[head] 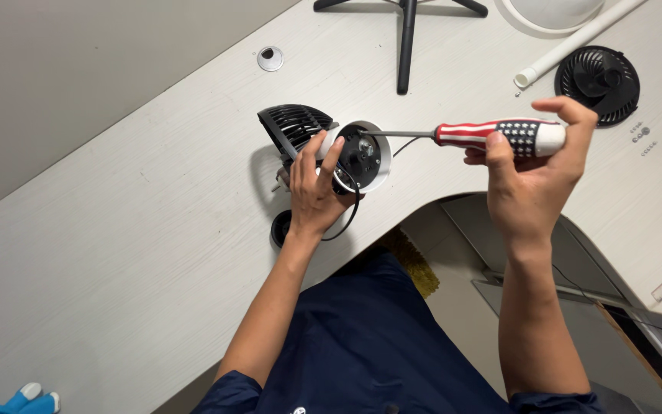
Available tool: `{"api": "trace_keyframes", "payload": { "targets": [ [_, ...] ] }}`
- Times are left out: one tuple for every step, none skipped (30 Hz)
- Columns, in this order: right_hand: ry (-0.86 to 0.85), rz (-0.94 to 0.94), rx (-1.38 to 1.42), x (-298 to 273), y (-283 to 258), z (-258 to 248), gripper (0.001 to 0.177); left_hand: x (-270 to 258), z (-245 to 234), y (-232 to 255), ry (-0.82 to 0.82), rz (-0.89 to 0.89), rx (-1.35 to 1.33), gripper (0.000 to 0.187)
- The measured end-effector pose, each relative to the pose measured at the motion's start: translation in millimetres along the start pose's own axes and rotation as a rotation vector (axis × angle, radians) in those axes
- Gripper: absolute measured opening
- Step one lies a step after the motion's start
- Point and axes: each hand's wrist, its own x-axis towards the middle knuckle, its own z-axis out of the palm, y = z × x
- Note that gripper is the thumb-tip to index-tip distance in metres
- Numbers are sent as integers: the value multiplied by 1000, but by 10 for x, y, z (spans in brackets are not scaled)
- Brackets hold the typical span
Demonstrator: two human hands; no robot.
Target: The person uses a screwdriver to remove screws from the front grille and rear housing of a small electric fan, then reattaches the components. Screws are placed on the table during disassembly and picked up again for reassembly.
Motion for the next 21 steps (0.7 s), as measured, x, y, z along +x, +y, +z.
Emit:
{"api": "trace_keyframes", "payload": {
  "targets": [
    [13, -11, 3, 3, 2, -4, 31, -5, 5, 13, 6, 4, 1, 97],
    [25, -23, 6, 5, 2, -7, 30, -7, 8, 23, 13, 8, 2, 101],
    [39, -8, 37, 1, -1, -21, 30, -15, 6, 29, 11, 8, -4, 102],
    [47, -2, 49, -3, 0, -27, 30, -22, 5, 34, 9, 9, -9, 103],
    [56, 3, 60, -8, 3, -39, 29, -27, 7, 40, 7, 10, -16, 103],
    [59, 0, 53, -15, 5, -56, 29, -32, 8, 45, 6, 9, -13, 104],
    [63, -9, 48, -13, 11, -74, 29, -26, 10, 45, 7, 11, -11, 105],
    [66, -18, 43, -13, 18, -93, 29, -20, 11, 45, 7, 13, -8, 106],
    [68, -27, 42, -22, 28, -113, 29, -29, 3, 46, -6, 10, -1, 105],
    [69, -35, 39, -34, 36, -140, 29, -36, -5, 47, -19, 7, 6, 104],
    [72, -46, 35, -37, 49, -165, 29, -24, -8, 44, -29, 8, 12, 104],
    [75, -54, 31, -46, 59, -198, 29, -9, -11, 43, -29, 12, 4, 106],
    [87, -48, 36, -67, 70, -230, 30, 3, -12, 49, -30, 18, -8, 108],
    [98, -41, 42, -89, 85, -262, 30, 17, -11, 54, -31, 23, -19, 109],
    [118, -19, 59, -123, 98, -296, 32, 26, -13, 64, -38, 27, -33, 112],
    [139, -4, 66, -149, 120, -329, 33, 36, -15, 74, -45, 31, -47, 114],
    [159, 11, 73, -181, 140, -367, 34, 42, -16, 91, -53, 34, -61, 117],
    [181, 18, 69, -208, 166, -404, 34, 54, -11, 109, -55, 47, -63, 117],
    [201, 29, 71, -241, 193, -447, 34, 68, -1, 131, -59, 58, -64, 118],
    [221, 39, 73, -272, 222, -490, 35, 85, 14, 152, -62, 70, -65, 118],
    [240, 52, 81, -313, 249, -520, 35, 104, 30, 165, -74, 72, -53, 117]
  ]
}}
